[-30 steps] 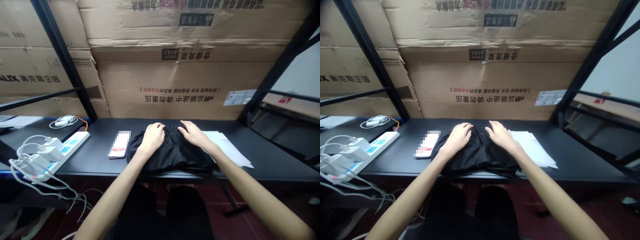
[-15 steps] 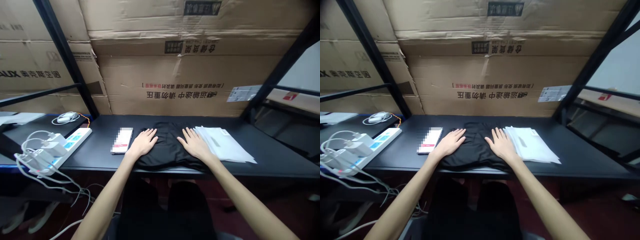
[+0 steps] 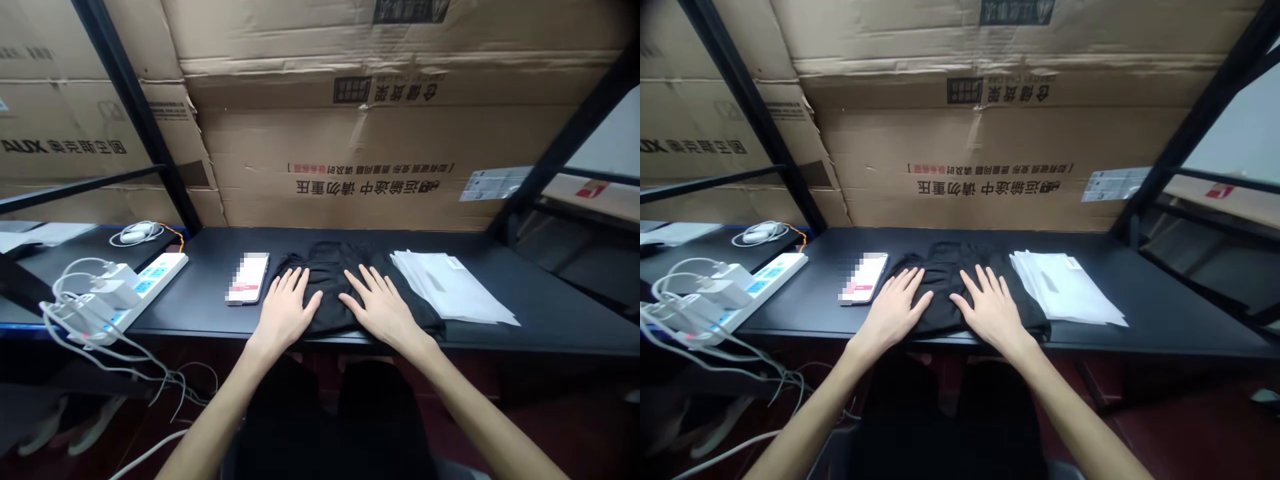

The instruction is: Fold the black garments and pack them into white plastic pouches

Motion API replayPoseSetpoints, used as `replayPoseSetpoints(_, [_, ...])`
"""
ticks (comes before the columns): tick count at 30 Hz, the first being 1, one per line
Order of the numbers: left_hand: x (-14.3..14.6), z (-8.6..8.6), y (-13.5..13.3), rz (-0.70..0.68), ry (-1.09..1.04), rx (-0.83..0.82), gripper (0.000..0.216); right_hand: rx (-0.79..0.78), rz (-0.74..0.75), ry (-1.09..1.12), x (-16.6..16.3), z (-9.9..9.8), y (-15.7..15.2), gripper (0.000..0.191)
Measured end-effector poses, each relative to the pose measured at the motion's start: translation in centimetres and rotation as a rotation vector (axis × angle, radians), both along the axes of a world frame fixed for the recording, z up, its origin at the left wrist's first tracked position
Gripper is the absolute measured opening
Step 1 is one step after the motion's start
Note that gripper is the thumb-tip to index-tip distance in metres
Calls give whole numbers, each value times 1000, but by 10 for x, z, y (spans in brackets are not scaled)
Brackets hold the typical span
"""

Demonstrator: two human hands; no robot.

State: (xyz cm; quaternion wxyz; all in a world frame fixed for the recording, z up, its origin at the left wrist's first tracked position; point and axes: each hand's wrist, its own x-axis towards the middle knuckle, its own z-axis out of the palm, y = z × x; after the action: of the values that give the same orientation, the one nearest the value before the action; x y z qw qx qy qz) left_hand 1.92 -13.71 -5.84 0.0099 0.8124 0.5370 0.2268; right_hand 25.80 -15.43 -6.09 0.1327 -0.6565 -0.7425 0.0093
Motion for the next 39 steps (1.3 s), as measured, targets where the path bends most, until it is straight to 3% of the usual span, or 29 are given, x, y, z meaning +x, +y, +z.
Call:
replayPoseSetpoints(4, [-10,-9,4,3,18,-10,67,33,-136,-42,9,-9,-8,80])
replayPoseSetpoints(18, [-29,-11,-3,-57,-63,0,55,168,-34,-44,57,-17,-36,62])
replayPoseSetpoints(33, [-28,-11,-5,-14,-117,11,55,120,-41,-31,57,-15,-37,61])
replayPoseSetpoints(36, [-24,-6,-2,4,-135,60,53,93,-32,7,57,-7,-33,63])
replayPoseSetpoints(39, [-15,3,8,20,-91,85,54,95,8,48,49,14,-19,64])
